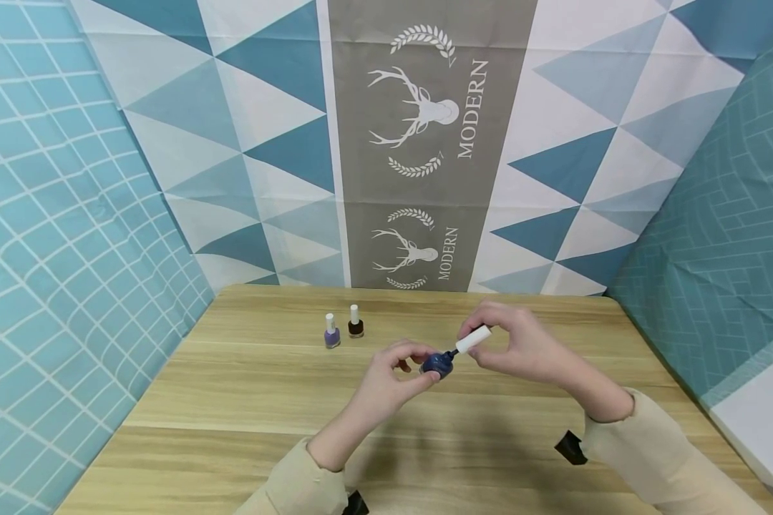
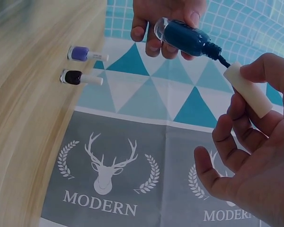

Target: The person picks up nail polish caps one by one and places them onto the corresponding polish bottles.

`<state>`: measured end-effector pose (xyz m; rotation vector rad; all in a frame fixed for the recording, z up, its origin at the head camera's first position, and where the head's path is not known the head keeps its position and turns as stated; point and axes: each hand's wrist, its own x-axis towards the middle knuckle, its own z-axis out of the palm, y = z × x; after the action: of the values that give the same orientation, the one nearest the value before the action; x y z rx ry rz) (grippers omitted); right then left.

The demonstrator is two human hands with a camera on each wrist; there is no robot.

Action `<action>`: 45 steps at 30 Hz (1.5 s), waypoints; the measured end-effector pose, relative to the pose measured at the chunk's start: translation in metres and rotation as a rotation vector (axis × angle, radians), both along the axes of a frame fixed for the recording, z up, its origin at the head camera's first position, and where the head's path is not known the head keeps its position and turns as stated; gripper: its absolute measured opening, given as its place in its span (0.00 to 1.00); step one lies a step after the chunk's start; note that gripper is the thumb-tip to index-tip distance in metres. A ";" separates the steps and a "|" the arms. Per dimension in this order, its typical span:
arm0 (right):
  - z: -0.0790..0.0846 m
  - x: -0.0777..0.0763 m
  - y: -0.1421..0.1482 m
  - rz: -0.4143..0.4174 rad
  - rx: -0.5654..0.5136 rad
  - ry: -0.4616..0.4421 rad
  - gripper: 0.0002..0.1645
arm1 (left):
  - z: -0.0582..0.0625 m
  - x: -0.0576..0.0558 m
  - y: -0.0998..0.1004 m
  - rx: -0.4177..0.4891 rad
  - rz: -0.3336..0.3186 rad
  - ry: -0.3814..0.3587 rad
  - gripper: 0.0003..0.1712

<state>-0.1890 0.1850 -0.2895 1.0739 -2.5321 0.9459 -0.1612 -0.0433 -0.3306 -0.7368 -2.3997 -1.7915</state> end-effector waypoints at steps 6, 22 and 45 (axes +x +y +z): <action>-0.002 0.000 -0.001 0.008 -0.001 -0.026 0.16 | 0.001 0.001 0.002 0.003 -0.013 -0.010 0.14; -0.017 -0.005 -0.005 0.076 -0.105 -0.176 0.09 | -0.035 -0.021 0.005 0.008 -0.016 -0.001 0.14; -0.024 -0.007 -0.013 0.010 -0.157 -0.246 0.10 | -0.038 -0.021 0.011 0.027 0.000 -0.028 0.13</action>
<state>-0.1962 0.1720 -0.3134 0.9775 -2.5879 1.3290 -0.1824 -0.0322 -0.3688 -0.7134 -2.3880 -1.8430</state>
